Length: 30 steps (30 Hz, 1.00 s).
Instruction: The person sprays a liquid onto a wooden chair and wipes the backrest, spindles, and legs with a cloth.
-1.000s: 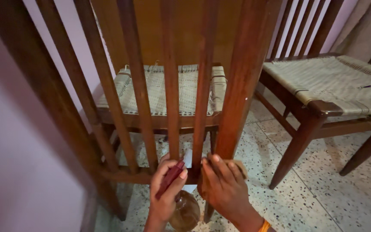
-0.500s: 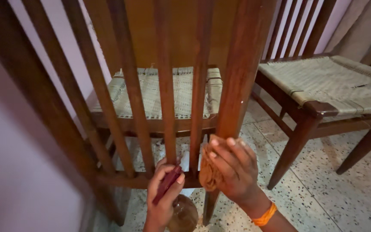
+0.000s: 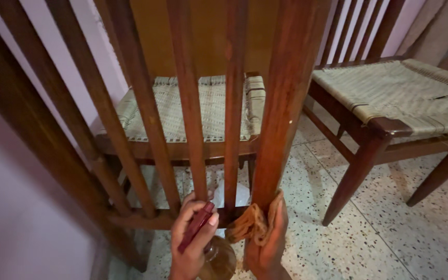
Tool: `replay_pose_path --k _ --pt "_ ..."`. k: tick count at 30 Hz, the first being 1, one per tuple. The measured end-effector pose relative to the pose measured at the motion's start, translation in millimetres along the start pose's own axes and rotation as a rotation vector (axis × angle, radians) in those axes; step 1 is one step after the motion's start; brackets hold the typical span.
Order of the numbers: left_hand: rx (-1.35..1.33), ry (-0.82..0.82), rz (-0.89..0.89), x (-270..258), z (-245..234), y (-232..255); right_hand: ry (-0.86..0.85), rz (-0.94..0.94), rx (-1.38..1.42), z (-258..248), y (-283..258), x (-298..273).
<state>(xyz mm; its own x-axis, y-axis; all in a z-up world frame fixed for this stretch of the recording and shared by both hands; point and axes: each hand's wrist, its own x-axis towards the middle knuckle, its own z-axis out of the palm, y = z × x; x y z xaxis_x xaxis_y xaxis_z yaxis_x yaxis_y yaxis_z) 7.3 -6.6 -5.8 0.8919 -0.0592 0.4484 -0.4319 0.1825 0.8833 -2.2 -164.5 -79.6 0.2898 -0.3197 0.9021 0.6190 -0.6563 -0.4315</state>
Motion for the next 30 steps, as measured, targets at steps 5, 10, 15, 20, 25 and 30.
replay_pose_path --k 5,10,15,20,25,30 --pt "0.01 0.009 -0.043 0 -3 -6 -0.017 0.204 0.16 3 -2 40" --pt "0.152 0.018 0.109 1 -3 -11 0.062 0.302 0.572 -3 -15 76" --pt "0.071 0.048 0.053 -3 2 -10 0.109 0.478 0.591 -6 -9 65" --pt "0.005 0.008 0.011 -4 4 -1 0.05 0.439 0.458 -12 -10 49" --pt "0.015 0.014 0.072 -5 6 -5 0.037 0.451 0.237 -25 -13 38" --pt "0.012 0.015 0.104 -8 9 -4 0.082 0.512 0.357 -45 -2 56"
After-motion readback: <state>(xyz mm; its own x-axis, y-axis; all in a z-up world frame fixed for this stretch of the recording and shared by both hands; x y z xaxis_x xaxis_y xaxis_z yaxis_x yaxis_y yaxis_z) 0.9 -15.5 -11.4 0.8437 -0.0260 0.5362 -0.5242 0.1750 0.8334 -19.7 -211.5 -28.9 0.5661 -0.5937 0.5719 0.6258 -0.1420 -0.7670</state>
